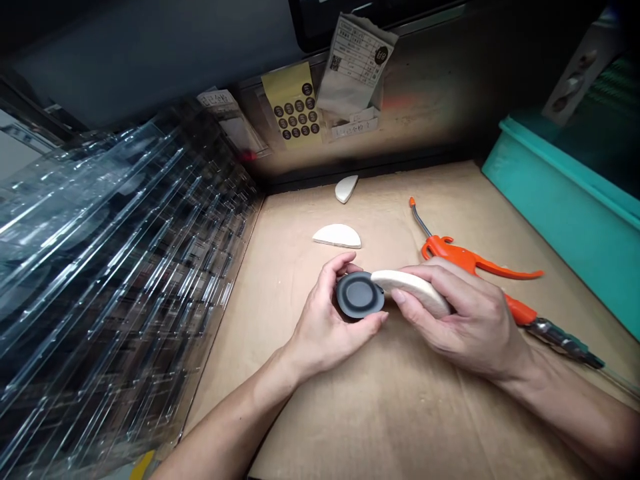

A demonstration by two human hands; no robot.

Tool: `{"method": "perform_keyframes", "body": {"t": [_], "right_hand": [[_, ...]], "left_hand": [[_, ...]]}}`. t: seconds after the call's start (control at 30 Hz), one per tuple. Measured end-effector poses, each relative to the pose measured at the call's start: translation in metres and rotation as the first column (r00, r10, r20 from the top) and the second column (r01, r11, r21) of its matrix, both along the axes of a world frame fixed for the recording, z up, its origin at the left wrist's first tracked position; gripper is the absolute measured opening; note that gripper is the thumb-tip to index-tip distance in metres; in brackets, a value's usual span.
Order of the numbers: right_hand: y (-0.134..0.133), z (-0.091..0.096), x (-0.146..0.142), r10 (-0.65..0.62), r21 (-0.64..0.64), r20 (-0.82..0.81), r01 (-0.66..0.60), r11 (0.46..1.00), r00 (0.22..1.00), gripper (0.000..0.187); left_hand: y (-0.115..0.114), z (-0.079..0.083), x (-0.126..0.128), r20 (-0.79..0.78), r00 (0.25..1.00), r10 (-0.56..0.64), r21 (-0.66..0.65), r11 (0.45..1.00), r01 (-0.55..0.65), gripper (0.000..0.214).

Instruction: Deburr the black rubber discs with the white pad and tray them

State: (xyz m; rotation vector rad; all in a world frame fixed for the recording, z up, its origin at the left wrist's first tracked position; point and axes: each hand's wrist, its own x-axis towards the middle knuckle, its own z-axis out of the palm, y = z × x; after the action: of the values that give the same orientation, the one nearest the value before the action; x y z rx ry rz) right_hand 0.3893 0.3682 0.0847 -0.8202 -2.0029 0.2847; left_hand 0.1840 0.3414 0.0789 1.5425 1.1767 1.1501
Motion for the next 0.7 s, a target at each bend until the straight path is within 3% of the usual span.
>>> {"method": "perform_keyframes", "body": {"t": [0.27,0.4,0.57,0.7], "right_hand": [[-0.001,0.003,0.0,-0.022,-0.037,-0.036,0.021,0.999,0.999,0.01],[-0.004,0.002,-0.001,0.01,-0.068,-0.053,-0.014,0.998,0.999,0.012],[-0.009,0.002,-0.005,0.137,-0.089,-0.1,-0.146,0.985,0.985,0.018],[-0.005,0.003,-0.002,0.058,-0.066,-0.082,-0.064,0.996,0.995,0.014]], "left_hand": [[-0.001,0.015,0.003,0.265,0.956,0.127,-0.301,0.953,-0.043,0.082],[0.001,0.019,0.003,0.408,0.89,0.204,-0.368,0.929,-0.045,0.073],[0.003,0.018,0.007,0.581,0.774,0.253,-0.473,0.879,0.068,0.067],[0.002,0.021,0.008,0.643,0.715,0.274,-0.541,0.823,0.171,0.064]]}}
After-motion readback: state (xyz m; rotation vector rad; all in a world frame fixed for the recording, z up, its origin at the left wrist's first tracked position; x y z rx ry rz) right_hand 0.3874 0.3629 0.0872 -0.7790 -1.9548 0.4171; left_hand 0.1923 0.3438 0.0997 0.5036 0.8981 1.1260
